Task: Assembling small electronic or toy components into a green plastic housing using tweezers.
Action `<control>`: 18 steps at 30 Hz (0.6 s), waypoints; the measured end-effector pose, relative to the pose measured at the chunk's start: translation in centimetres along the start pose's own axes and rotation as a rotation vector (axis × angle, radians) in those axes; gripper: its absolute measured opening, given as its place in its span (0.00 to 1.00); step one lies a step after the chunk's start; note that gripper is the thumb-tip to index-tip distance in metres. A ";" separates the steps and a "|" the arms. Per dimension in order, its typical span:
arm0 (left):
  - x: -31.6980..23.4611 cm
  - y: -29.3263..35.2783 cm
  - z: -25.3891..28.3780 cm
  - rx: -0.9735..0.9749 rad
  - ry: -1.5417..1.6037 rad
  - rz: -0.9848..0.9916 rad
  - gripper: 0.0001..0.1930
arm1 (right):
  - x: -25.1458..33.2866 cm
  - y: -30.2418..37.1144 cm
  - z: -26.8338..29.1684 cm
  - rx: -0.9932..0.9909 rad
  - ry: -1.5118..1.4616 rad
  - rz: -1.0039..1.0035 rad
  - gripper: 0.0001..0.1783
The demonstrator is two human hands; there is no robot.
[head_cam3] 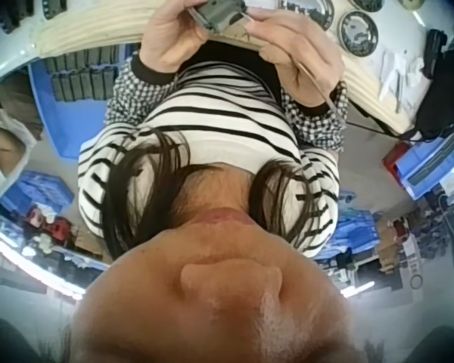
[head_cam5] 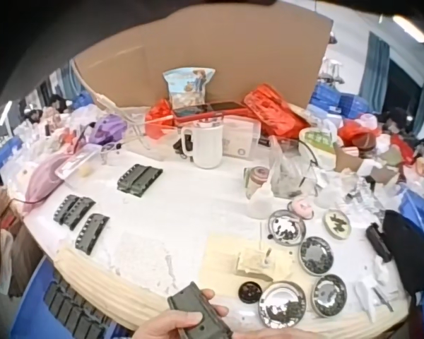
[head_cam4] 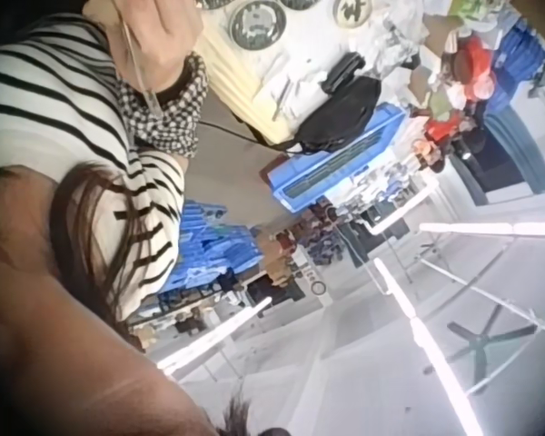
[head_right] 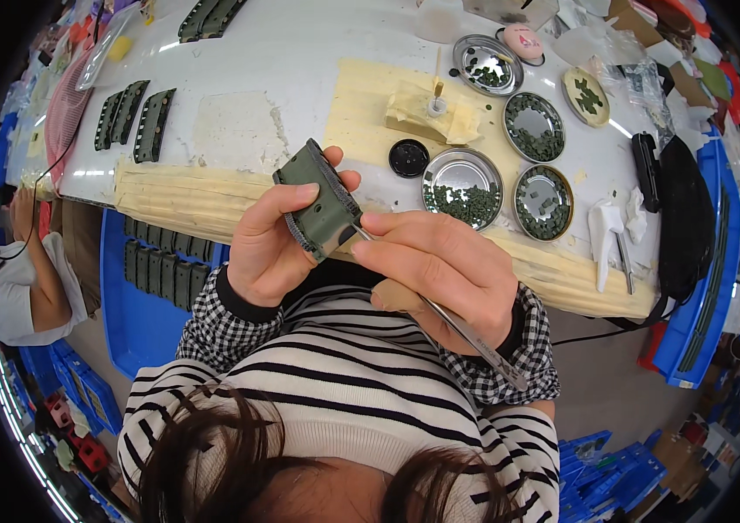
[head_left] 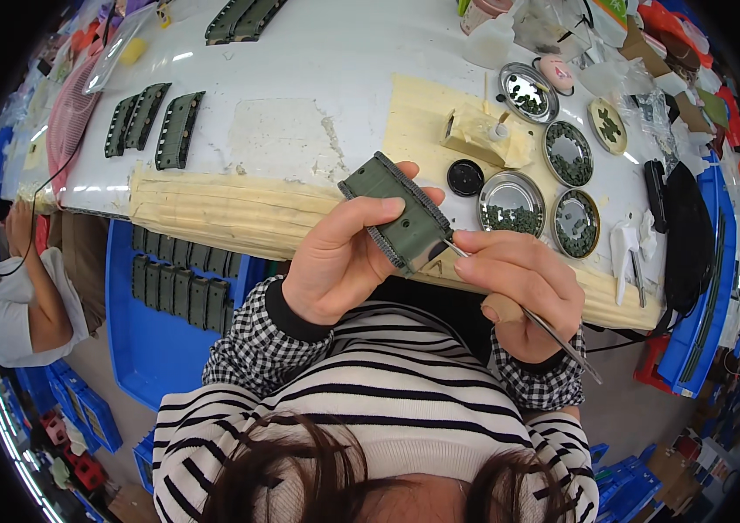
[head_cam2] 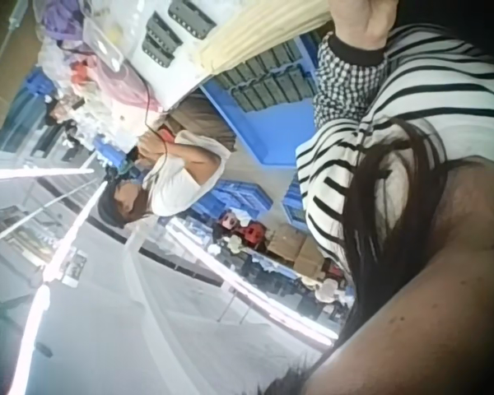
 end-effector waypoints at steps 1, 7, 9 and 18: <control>0.0 0.0 0.0 0.001 0.004 0.002 0.21 | -0.1 0.1 0.0 -0.013 -0.003 -0.010 0.17; -1.1 0.6 -0.7 0.003 -0.080 -0.052 0.23 | -4.1 3.0 2.0 -0.396 -0.199 -0.274 0.14; -1.8 0.7 -0.6 -0.032 -0.136 -0.120 0.23 | -5.7 3.8 2.9 -0.385 -0.050 -0.362 0.11; -0.9 0.6 -0.8 -0.085 -0.328 -0.104 0.22 | -8.2 4.1 1.4 -0.171 0.285 -0.378 0.05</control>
Point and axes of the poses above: each hand's wrist, its own y-axis away from the middle knuckle, its own z-axis out of the back of the hand, x = y × z, the point moved 8 cm from there along -y, towards the middle knuckle, and after that the axes turned 15 degrees about y, right-handed, at the moved point
